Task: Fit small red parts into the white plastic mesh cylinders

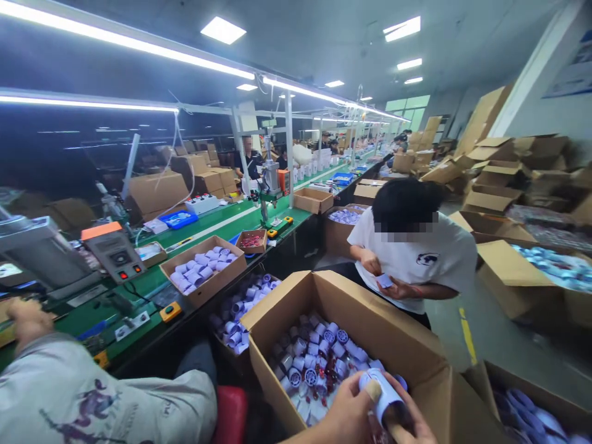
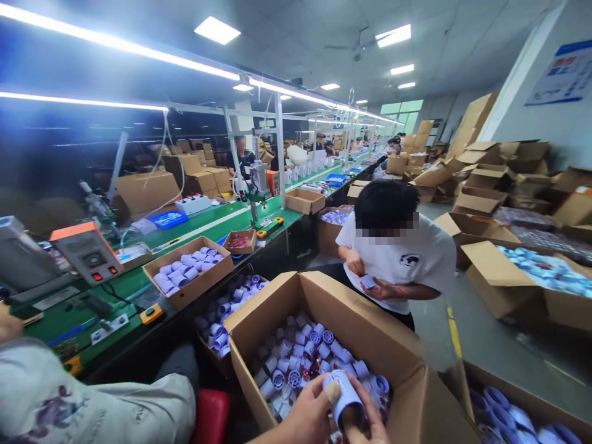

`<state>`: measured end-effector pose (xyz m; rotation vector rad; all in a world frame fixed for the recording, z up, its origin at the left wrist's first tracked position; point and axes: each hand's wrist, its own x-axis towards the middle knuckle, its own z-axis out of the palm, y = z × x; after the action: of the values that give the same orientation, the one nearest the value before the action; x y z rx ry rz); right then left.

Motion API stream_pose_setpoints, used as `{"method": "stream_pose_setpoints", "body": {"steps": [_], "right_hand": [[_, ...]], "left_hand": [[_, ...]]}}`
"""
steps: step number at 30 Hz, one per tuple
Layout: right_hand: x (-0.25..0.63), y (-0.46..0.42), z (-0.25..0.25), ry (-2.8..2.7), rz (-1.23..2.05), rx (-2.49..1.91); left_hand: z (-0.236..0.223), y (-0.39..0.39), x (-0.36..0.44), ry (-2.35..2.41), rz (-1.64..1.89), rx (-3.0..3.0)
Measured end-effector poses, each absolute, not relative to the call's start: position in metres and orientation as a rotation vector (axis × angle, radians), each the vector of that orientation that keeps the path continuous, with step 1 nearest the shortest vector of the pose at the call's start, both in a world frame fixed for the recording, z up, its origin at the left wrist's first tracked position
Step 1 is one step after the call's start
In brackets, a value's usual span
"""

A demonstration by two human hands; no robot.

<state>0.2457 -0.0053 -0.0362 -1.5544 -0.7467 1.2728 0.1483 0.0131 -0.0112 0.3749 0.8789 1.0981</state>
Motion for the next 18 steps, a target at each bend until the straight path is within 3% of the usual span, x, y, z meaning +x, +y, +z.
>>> {"method": "stream_pose_setpoints", "body": {"steps": [8, 18], "right_hand": [[0.223, -0.017, 0.035, -0.875, 1.142, -1.59], [0.225, -0.026, 0.037, -1.006, 1.071, -1.611]], "left_hand": [[0.037, 0.02, 0.115, 0.837, 0.85, 0.382], [0.06, 0.017, 0.117, 0.901, 0.796, 0.465]]}}
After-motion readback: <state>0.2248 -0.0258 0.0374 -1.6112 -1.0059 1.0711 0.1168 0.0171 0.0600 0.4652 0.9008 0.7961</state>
